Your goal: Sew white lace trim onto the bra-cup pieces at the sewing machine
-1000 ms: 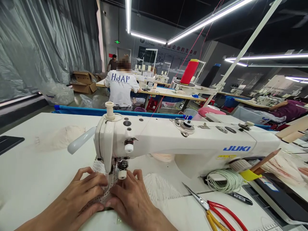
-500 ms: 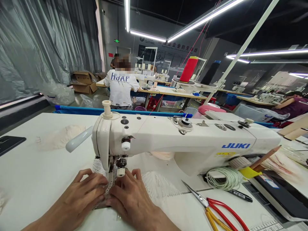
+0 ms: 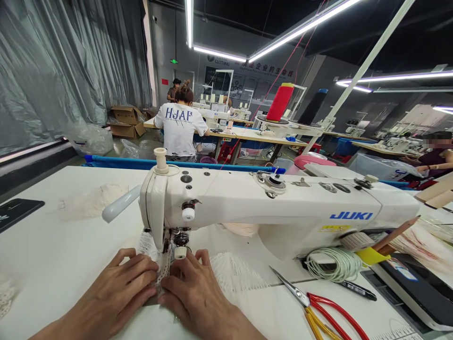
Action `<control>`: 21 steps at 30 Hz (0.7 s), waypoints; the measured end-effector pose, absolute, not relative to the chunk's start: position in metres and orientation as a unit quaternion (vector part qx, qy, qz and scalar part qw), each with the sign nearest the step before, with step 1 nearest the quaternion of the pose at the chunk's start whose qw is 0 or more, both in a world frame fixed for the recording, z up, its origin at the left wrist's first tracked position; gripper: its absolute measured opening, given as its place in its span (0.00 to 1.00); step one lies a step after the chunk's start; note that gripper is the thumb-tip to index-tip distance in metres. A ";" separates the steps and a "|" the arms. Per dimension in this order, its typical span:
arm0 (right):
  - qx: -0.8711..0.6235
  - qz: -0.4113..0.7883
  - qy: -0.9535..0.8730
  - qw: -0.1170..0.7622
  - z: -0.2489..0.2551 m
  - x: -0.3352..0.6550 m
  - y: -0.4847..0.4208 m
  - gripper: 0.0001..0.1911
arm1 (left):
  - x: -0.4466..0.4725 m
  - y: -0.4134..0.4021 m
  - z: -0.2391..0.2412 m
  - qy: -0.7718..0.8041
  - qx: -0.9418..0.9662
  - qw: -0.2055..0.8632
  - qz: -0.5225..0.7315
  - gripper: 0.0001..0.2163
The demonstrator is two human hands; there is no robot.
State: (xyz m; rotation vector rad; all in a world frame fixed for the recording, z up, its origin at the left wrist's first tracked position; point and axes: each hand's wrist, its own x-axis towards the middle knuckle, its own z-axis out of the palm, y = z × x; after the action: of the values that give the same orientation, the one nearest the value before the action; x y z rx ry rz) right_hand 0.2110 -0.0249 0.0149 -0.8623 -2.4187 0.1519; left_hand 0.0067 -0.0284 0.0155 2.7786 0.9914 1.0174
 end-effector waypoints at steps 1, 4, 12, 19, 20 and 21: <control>-0.321 0.058 -0.902 0.283 0.014 0.211 -0.025 0.19 | 0.006 -0.029 0.016 0.318 0.893 0.012 0.320 0.10; -0.318 0.059 -0.904 0.280 0.013 0.212 -0.024 0.19 | 0.007 -0.029 0.019 0.313 0.901 0.004 0.302 0.10; -0.324 0.060 -0.901 0.284 0.014 0.211 -0.025 0.17 | 0.009 -0.027 0.014 0.317 0.899 -0.036 0.301 0.09; -0.345 0.051 -0.895 0.279 0.011 0.210 -0.018 0.21 | 0.008 -0.021 0.007 0.345 0.892 -0.013 0.293 0.09; -0.355 0.047 -0.894 0.270 0.010 0.210 -0.016 0.22 | 0.009 -0.020 0.007 0.352 0.889 -0.012 0.293 0.10; -0.364 0.046 -0.893 0.260 0.010 0.210 -0.015 0.22 | 0.009 -0.019 0.006 0.358 0.886 -0.010 0.294 0.10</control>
State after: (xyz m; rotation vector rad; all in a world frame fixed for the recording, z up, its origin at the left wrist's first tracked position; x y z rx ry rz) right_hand 0.2097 -0.0150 0.0097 -0.9857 -2.4190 0.1248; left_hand 0.0092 -0.0190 0.0061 2.8029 1.1307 0.9287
